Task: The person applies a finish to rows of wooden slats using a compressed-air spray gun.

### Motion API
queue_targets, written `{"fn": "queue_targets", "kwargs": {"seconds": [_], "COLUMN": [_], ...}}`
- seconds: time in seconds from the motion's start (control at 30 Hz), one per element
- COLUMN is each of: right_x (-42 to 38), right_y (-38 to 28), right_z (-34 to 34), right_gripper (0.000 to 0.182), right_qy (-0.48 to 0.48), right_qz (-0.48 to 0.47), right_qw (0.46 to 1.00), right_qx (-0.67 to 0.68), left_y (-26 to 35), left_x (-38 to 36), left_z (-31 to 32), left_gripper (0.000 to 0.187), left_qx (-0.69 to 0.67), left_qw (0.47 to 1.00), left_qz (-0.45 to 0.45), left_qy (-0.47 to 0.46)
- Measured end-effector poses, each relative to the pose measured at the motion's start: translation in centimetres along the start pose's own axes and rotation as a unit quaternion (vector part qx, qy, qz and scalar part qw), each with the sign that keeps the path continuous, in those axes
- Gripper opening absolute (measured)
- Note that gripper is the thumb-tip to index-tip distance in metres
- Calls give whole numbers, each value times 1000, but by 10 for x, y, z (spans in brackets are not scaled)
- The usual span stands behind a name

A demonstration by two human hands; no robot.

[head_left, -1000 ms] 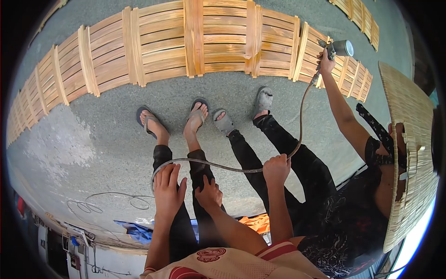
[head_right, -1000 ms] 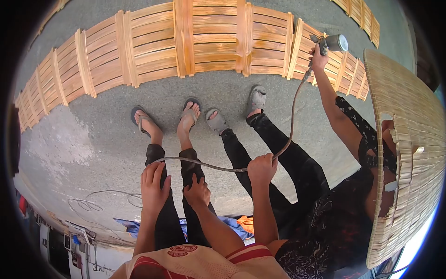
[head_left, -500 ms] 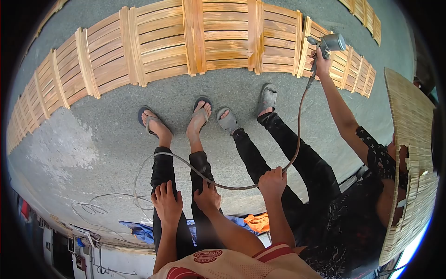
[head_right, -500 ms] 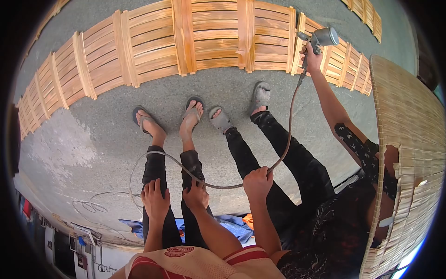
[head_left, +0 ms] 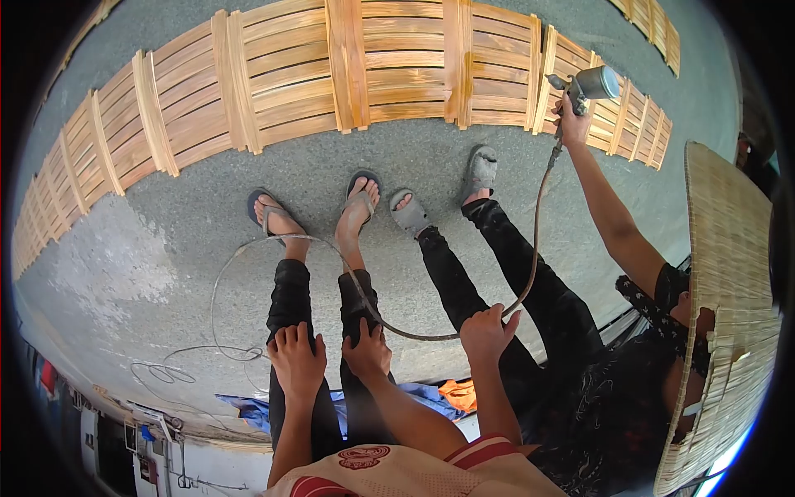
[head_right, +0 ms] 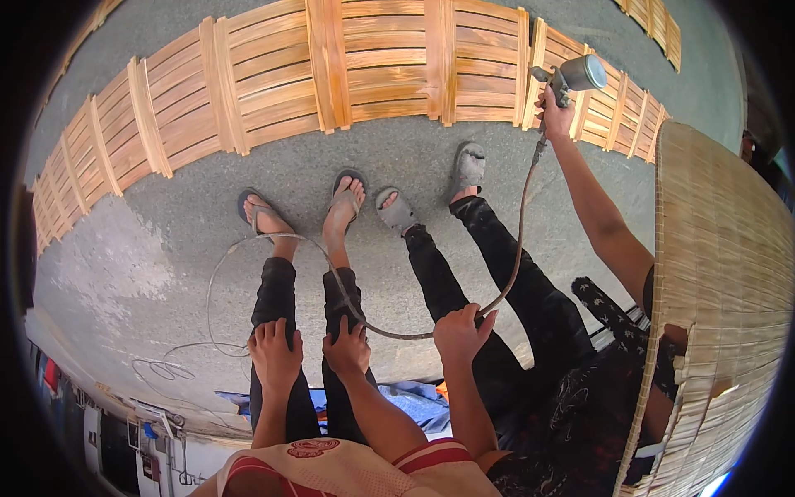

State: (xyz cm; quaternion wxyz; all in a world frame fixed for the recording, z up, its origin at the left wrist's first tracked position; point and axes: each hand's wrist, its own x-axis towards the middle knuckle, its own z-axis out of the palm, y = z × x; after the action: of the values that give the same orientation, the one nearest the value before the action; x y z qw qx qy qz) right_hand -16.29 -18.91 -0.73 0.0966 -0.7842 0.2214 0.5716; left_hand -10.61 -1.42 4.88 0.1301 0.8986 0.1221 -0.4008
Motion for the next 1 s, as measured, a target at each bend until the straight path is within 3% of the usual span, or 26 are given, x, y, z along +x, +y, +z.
{"fn": "queue_targets", "kwargs": {"seconds": [1.0], "right_x": [-13], "right_y": [-22], "right_z": [-24], "right_gripper": [81], "right_qy": [-60], "right_qz": [3], "right_qw": [997], "right_qx": [40], "left_y": [1], "left_x": [9], "left_z": [-6], "left_gripper": [33], "left_qx": [7], "left_qw": [1000], "left_qz": [-3], "left_qy": [-4]}}
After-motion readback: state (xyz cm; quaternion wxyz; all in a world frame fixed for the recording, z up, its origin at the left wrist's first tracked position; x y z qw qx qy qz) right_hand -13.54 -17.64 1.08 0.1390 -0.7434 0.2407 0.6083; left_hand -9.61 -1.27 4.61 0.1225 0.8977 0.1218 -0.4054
